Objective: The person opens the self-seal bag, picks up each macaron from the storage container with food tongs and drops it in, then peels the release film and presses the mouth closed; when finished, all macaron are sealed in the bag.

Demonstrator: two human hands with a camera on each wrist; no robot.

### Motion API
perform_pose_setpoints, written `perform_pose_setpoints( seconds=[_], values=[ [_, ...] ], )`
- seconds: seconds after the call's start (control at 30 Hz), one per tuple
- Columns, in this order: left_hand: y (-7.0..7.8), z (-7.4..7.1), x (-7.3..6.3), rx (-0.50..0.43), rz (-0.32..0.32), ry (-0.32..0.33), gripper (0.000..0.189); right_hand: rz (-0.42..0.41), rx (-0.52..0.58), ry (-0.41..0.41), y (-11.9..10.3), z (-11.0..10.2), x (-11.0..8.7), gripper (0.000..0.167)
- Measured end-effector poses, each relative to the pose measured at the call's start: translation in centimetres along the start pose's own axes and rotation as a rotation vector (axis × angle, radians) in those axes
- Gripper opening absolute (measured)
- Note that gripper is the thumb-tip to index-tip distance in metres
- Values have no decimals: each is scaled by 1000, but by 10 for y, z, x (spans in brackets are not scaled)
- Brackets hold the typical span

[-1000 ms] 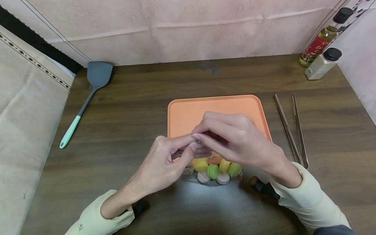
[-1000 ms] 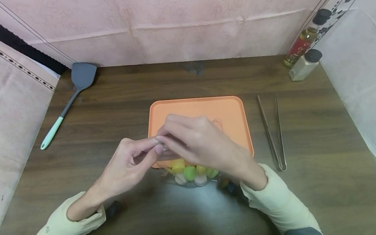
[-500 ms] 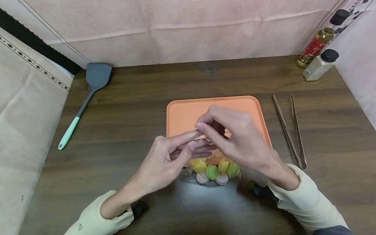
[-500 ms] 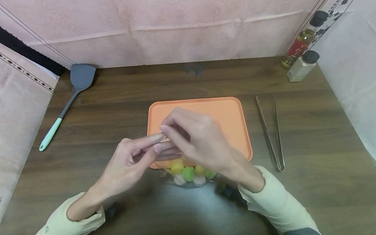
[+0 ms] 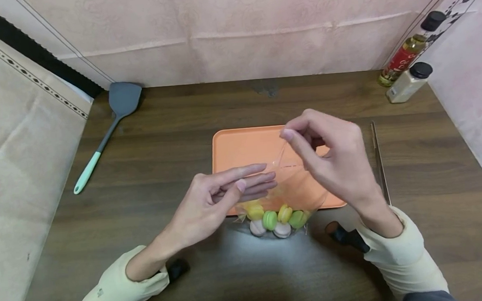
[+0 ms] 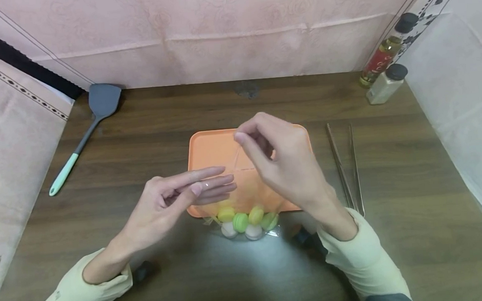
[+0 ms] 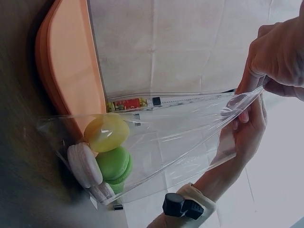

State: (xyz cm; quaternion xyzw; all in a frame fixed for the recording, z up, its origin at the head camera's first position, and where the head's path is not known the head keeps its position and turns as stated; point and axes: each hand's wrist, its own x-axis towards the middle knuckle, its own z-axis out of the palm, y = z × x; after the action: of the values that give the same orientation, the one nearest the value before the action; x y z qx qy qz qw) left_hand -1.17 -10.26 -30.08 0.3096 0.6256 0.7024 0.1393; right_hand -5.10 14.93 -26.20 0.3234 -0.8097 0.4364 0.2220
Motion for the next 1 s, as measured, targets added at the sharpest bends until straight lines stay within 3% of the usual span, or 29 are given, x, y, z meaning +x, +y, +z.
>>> perform_pose_setpoints(
  seconds=[0.33,0.53,1.0],
  values=[
    [0,0,1,9,10,13,40,135,-36,192,16,-28,1,8],
    [-2,-1,0,29,23,22,39,190,-65,241,29,-43,2,8],
    [0,-1,3,14,40,21,39,343,54,454,57,-77,4,13]
  ],
)
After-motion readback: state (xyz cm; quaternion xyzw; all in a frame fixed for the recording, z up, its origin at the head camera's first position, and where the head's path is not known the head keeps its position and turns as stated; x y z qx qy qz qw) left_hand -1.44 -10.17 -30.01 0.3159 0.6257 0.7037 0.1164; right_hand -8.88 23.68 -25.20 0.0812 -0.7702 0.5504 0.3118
